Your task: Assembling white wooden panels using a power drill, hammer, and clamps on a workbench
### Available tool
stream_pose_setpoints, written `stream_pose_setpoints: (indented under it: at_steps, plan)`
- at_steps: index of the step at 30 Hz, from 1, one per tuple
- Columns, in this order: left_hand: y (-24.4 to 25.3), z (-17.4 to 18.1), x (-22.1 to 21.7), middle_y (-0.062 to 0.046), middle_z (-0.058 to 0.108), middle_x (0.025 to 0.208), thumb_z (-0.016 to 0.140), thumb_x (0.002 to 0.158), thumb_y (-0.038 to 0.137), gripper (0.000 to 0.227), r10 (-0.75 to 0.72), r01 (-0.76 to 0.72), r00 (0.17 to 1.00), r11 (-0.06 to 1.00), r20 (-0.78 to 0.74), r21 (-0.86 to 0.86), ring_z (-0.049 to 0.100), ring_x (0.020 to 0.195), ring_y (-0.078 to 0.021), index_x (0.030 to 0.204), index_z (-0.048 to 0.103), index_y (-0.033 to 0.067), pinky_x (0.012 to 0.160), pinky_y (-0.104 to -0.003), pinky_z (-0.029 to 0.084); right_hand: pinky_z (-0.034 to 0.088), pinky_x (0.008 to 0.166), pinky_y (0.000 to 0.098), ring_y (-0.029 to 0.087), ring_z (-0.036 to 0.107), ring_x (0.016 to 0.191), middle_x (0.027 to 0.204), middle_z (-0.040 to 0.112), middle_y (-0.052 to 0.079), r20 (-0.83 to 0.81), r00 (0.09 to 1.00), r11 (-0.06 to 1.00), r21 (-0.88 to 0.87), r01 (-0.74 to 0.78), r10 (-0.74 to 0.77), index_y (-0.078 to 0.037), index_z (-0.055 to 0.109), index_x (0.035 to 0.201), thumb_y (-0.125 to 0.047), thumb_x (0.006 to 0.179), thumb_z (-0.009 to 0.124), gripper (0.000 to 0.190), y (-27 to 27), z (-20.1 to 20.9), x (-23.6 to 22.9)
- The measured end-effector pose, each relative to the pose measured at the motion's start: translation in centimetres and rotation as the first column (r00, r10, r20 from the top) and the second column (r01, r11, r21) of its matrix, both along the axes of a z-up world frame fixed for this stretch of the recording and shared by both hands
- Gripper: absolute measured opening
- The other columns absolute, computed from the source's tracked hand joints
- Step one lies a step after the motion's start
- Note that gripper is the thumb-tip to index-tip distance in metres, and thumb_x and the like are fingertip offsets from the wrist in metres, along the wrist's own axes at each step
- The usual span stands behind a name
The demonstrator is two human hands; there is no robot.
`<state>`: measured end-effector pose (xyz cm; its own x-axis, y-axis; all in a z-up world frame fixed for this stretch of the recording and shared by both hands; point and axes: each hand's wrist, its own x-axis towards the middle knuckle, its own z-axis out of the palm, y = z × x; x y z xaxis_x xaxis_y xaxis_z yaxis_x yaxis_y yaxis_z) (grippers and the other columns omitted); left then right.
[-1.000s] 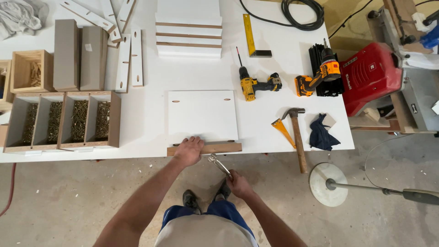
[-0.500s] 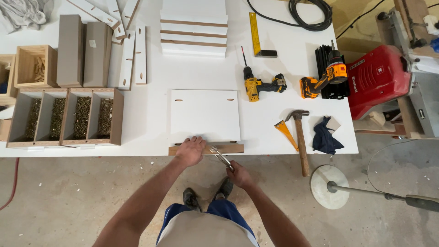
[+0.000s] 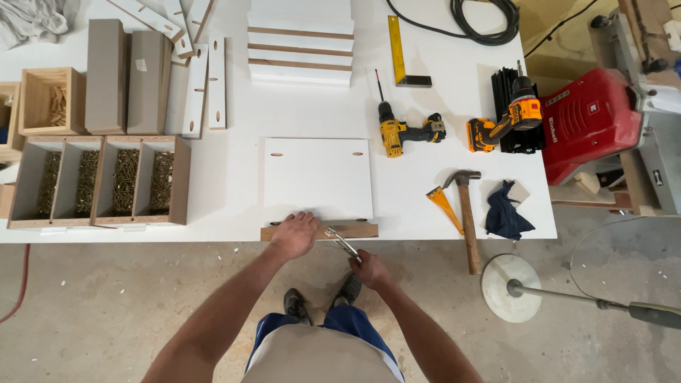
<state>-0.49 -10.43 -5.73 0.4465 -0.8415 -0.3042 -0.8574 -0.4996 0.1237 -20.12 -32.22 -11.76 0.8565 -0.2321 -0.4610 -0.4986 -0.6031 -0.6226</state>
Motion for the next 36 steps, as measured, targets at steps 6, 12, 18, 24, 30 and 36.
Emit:
stream_pose_setpoints:
  at_steps: [6, 12, 18, 24, 30, 36]
  plan:
    - [0.1, -0.2, -0.1, -0.005, 0.055, 0.115, 0.057, 0.091, 0.036, 0.038, -0.010, 0.011, 0.999, 1.000, 0.032, -0.005, 0.057, 0.114, -0.0243, 0.121, 0.056, 0.0133, 0.092, -0.041, 0.050, 0.053, 0.061, 0.0479, 0.046, 0.072, 0.076, 0.079, 0.071, 0.025, -0.003, 1.000, 1.000, 0.007, 0.020, -0.020, -0.008, 0.067, 0.098, -0.037, 0.096, 0.065, 0.029, 0.2, 0.2, 0.2]
    - [0.0, 0.6, -0.1, -0.004, 0.054, 0.119, 0.060, 0.090, 0.039, 0.044, -0.009, 0.009, 0.999, 1.000, 0.032, 0.019, 0.055, 0.117, -0.0235, 0.126, 0.055, 0.0139, 0.094, -0.040, 0.049, 0.052, 0.060, 0.0482, 0.044, 0.072, 0.076, 0.079, 0.072, 0.024, -0.017, 0.999, 0.999, -0.005, 0.032, -0.032, -0.010, 0.068, 0.098, -0.038, 0.096, 0.066, 0.028, 0.2, 0.0, 0.2]
    - [0.0, 0.8, -0.1, -0.005, 0.054, 0.122, 0.061, 0.092, 0.040, 0.047, -0.012, 0.012, 1.000, 0.999, 0.020, 0.040, 0.055, 0.119, -0.0239, 0.129, 0.054, 0.0130, 0.096, -0.041, 0.048, 0.051, 0.061, 0.0508, 0.046, 0.072, 0.078, 0.080, 0.072, 0.024, -0.011, 0.998, 0.998, -0.007, 0.061, -0.061, -0.010, 0.068, 0.097, -0.042, 0.094, 0.067, 0.032, 0.1, -0.6, 0.2]
    - [0.0, 0.1, 0.1, -0.007, 0.053, 0.121, 0.059, 0.094, 0.038, 0.046, -0.017, 0.017, 1.000, 0.999, -0.002, 0.032, 0.055, 0.119, -0.0255, 0.130, 0.052, 0.0105, 0.096, -0.041, 0.048, 0.054, 0.061, 0.0499, 0.045, 0.073, 0.075, 0.079, 0.072, 0.024, -0.013, 1.000, 0.996, -0.091, 0.007, -0.008, -0.009, 0.068, 0.097, -0.041, 0.095, 0.068, 0.032, 0.1, 1.5, 0.3]
    - [0.1, 0.0, -0.1, -0.006, 0.053, 0.123, 0.058, 0.095, 0.037, 0.045, -0.012, 0.012, 1.000, 0.999, -0.005, 0.052, 0.055, 0.120, -0.0250, 0.131, 0.052, 0.0115, 0.097, -0.041, 0.047, 0.056, 0.082, 0.0545, 0.045, 0.071, 0.097, 0.101, 0.073, 0.023, 0.090, 0.996, 1.000, 0.015, -0.009, 0.007, -0.010, 0.068, 0.115, -0.060, 0.093, 0.068, 0.055, -1.0, 5.0, -1.3]
    - [-0.1, -2.6, 0.1, -0.007, 0.053, 0.125, 0.061, 0.093, 0.038, 0.049, -0.004, 0.005, 1.000, 0.999, -0.007, 0.050, 0.053, 0.122, -0.0254, 0.133, 0.051, 0.0114, 0.099, -0.041, 0.046, 0.054, 0.089, 0.0506, 0.038, 0.071, 0.105, 0.106, 0.074, 0.018, 0.298, 0.812, 0.861, 0.086, 0.500, -0.502, -0.010, 0.072, 0.116, -0.044, 0.103, 0.064, 0.037, -3.4, 10.1, 0.9]
